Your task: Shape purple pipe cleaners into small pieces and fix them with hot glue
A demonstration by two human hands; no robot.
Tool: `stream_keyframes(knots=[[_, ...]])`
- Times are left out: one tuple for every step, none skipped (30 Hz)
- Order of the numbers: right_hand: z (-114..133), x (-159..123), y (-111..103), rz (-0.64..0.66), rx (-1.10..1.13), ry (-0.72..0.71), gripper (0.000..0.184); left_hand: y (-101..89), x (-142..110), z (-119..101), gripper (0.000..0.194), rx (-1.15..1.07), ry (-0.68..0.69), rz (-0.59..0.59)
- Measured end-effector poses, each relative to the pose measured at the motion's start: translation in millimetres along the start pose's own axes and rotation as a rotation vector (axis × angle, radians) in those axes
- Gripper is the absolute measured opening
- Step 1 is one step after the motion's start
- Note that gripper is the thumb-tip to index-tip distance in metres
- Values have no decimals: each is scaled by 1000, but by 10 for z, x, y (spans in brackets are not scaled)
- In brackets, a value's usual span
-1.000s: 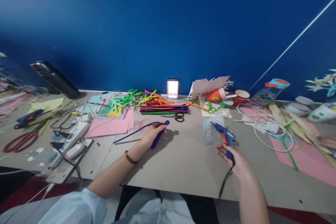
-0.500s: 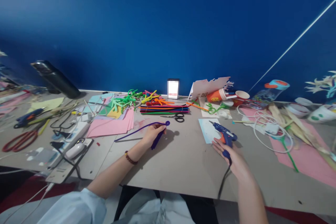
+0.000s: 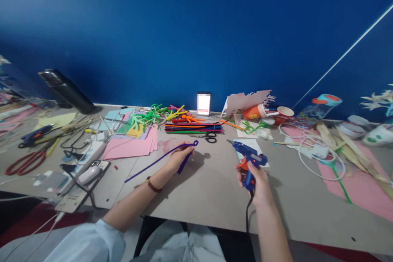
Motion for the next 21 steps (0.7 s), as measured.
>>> stream_keyframes(knots=[[-17, -47, 76, 13, -7, -20, 33, -1, -10, -13, 19, -9, 8, 2], [-41, -93, 150, 25, -9, -32, 33, -3, -21, -24, 20, -17, 14, 3], [-80, -138, 222, 41, -17, -26, 32, -6, -33, -34, 21, -24, 19, 5], [-129, -180, 290, 55, -25, -6, 31, -8, -46, -44, 21, -31, 25, 8], [-179, -216, 353, 72, -34, 8, 30, -10, -59, -53, 22, -35, 31, 11], [-227, -247, 410, 87, -58, 11, 31, -11, -73, -61, 22, -34, 36, 18], [-273, -271, 460, 96, -87, 3, 32, -11, -84, -66, 22, -31, 41, 25], [-314, -288, 502, 102, -110, -12, 33, -11, -92, -70, 23, -28, 45, 30], [-353, -301, 541, 107, -128, -30, 33, -15, -96, -70, 23, -26, 47, 26], [-381, -308, 568, 98, -138, -62, 33, -20, -94, -67, 23, -26, 47, 17], [-404, -315, 595, 92, -145, -97, 33, -24, -89, -62, 23, -28, 47, 7], [-428, -323, 624, 95, -155, -125, 34, -26, -80, -57, 23, -34, 47, -3], [-452, -333, 656, 108, -175, -148, 35, -23, -71, -53, 24, -40, 49, -5], [-476, -344, 687, 127, -202, -166, 37, -17, -62, -48, 23, -41, 50, -2], [-498, -356, 716, 146, -231, -181, 38, -9, -55, -44, 23, -38, 51, 4], [-516, -369, 739, 163, -259, -202, 39, -5, -49, -41, 23, -31, 51, 6], [-527, -380, 754, 170, -287, -228, 39, -4, -46, -39, 23, -20, 51, 5], [-535, -389, 758, 166, -314, -261, 39, -5, -45, -38, 23, -8, 52, 3], [-538, -396, 753, 152, -346, -301, 38, -9, -47, -40, 23, -2, 56, 0], [-541, -402, 744, 132, -392, -347, 37, -13, -51, -43, 23, -5, 63, 1], [-541, -407, 729, 105, -450, -402, 36, -16, -56, -47, 24, -15, 72, 5]])
Point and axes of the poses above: each hand's wrist, its own x-axis towards the middle knuckle, its own y-axis out of the palm, z = x × y, the point moved 6 cm from there along x, towards the middle knuckle, and after that the axes turned 14 degrees about -z, right-handed, at the moved point
